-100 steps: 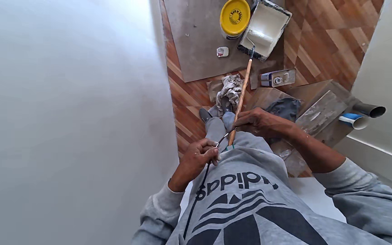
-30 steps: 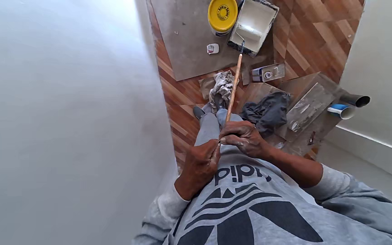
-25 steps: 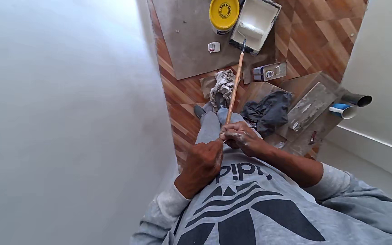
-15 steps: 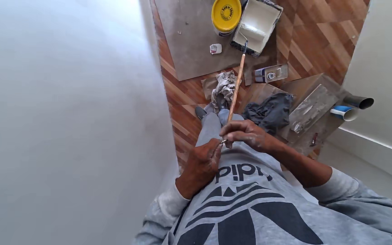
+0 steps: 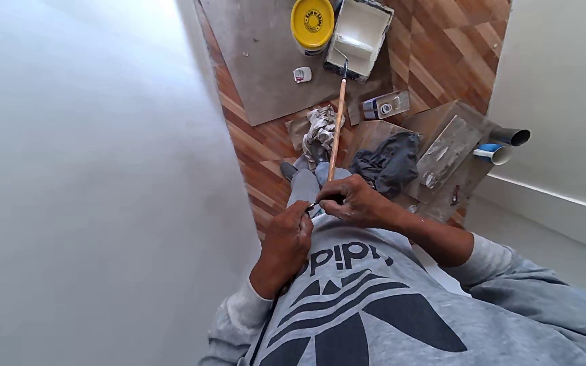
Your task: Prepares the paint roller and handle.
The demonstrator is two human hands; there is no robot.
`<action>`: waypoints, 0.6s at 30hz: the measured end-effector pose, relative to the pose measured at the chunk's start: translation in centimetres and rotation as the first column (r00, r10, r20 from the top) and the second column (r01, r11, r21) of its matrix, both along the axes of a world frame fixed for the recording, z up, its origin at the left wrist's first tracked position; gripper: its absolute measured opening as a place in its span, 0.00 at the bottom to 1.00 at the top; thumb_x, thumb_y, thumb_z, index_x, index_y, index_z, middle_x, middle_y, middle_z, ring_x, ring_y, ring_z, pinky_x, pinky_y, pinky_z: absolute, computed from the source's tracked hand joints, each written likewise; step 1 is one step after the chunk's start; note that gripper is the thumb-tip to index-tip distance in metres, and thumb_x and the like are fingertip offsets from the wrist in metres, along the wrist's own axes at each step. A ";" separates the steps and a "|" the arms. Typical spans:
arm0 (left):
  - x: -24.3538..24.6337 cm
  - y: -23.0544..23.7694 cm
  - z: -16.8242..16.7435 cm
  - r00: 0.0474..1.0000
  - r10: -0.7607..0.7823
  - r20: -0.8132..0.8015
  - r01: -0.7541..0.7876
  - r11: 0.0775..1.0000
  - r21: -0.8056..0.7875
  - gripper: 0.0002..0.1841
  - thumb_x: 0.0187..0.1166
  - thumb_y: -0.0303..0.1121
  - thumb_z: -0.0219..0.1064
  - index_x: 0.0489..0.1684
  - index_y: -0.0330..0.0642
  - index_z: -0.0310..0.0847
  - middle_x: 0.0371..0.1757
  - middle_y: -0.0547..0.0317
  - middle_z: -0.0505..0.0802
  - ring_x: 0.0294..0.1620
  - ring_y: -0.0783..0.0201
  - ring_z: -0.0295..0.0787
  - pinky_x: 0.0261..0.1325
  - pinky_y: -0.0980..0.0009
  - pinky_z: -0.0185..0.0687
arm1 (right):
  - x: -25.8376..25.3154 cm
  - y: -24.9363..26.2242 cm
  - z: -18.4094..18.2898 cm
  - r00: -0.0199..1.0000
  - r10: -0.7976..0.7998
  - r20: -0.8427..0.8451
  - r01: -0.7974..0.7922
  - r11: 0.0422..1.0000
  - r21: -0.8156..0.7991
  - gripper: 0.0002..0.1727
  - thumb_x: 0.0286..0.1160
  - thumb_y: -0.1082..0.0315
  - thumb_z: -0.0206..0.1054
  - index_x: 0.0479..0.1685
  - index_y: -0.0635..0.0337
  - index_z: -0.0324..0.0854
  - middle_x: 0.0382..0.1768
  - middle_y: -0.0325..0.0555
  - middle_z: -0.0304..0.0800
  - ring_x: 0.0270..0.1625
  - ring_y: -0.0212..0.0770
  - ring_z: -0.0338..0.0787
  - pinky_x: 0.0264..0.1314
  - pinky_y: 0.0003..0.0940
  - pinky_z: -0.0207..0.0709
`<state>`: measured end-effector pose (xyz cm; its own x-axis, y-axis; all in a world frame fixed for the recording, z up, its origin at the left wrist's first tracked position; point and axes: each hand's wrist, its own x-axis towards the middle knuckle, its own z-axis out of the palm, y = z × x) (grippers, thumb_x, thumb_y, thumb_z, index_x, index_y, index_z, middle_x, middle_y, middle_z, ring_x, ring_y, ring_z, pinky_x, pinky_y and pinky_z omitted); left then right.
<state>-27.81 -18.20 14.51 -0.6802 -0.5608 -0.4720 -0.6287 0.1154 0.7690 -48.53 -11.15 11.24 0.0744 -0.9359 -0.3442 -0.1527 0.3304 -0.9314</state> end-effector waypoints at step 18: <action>0.0 -0.2 0.1 0.974 0.188 0.124 -0.225 0.842 0.489 0.17 0.83 0.32 0.53 0.20 0.47 0.80 0.17 0.71 0.79 0.18 0.76 0.72 0.24 0.75 0.68 | 1.6 -0.4 1.9 0.822 0.262 -0.505 -0.488 0.780 -0.391 0.11 0.83 0.69 0.60 0.37 0.62 0.87 0.32 0.47 0.86 0.35 0.44 0.87 0.30 0.35 0.79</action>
<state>-27.82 -18.40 14.59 -0.5304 -0.3623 -0.7665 -0.6483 -0.4093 0.6420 -46.92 -11.50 13.11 0.4177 -0.9064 0.0631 -0.5587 -0.3111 -0.7688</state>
